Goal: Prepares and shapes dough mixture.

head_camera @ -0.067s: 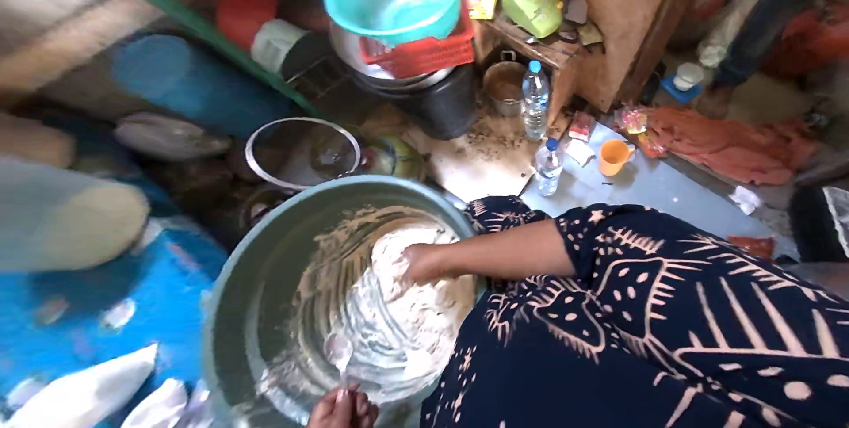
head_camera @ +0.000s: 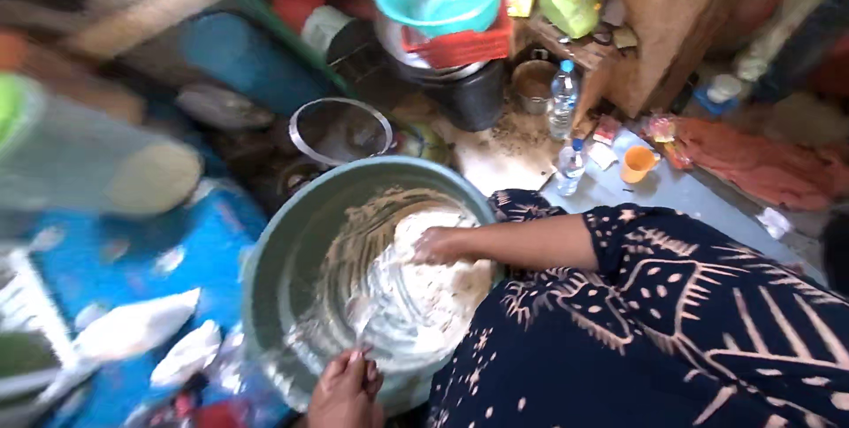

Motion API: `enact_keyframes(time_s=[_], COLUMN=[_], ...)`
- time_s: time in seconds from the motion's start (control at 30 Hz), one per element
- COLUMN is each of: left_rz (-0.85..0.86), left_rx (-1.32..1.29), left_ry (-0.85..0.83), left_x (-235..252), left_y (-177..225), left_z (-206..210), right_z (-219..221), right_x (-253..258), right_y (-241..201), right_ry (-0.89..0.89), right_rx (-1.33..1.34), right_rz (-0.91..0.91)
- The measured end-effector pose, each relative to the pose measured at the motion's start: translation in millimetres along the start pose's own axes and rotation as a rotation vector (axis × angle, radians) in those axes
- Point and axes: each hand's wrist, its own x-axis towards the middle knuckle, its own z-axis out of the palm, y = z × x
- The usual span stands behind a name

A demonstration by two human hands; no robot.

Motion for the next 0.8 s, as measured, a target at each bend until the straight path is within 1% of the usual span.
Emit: enact_keyframes(time_s=[0.07,0.1,0.17,0.23,0.3,0.37,0.47,0.53,0.67,0.8], left_rz=[0.027,0.041,0.077,0.179,0.288,0.345,0.428,0.449,0.467,0.378], left_rx=[0.114,0.158,0.212,0.236,0.273,0.296,0.381,0.416,0.416,0.345], left_ry=[0.052,0.067,0.093,0.085,0.062,0.063,0.086,0.105,0.116,0.073], left_x=[-7.8,-9.8,-15.4,-17.1,-19.1,-23.3,-26.4,-28.1,-29.1,-34.7], left_y=[20.0,28.8,40.5,41.1,40.8,43.9,43.9,40.1,33.8,39.8], left_z=[-1.0,-2.6,-7.2,-12.8,-16.6,-15.6,-14.4,-13.0,-11.8,-6.2], right_z=[7.3,11.0,20.1,28.4,35.5,44.0,54.1,58.6,63.9,64.9], right_x=[1.4,4.1,0.3,-11.4,-26.1,-34.7,-37.6,-38.1,-39.5,-42.3], right_y=[-7.1,-9.0,-13.5,-25.1,-47.2,-60.0,-60.1,-55.4,-58.6,-61.5], right_ry=[-0.026,-0.009,0.040,0.054,0.013,-0.009,-0.017,-0.021,-0.012,0.026], right_rx=[-0.050,-0.071,-0.082,-0.062,-0.104,-0.157,-0.180,-0.181,-0.181,-0.263], right_rz=[0.005,-0.027,-0.156,-0.245,-0.218,-0.201,-0.290,-0.342,-0.315,-0.315])
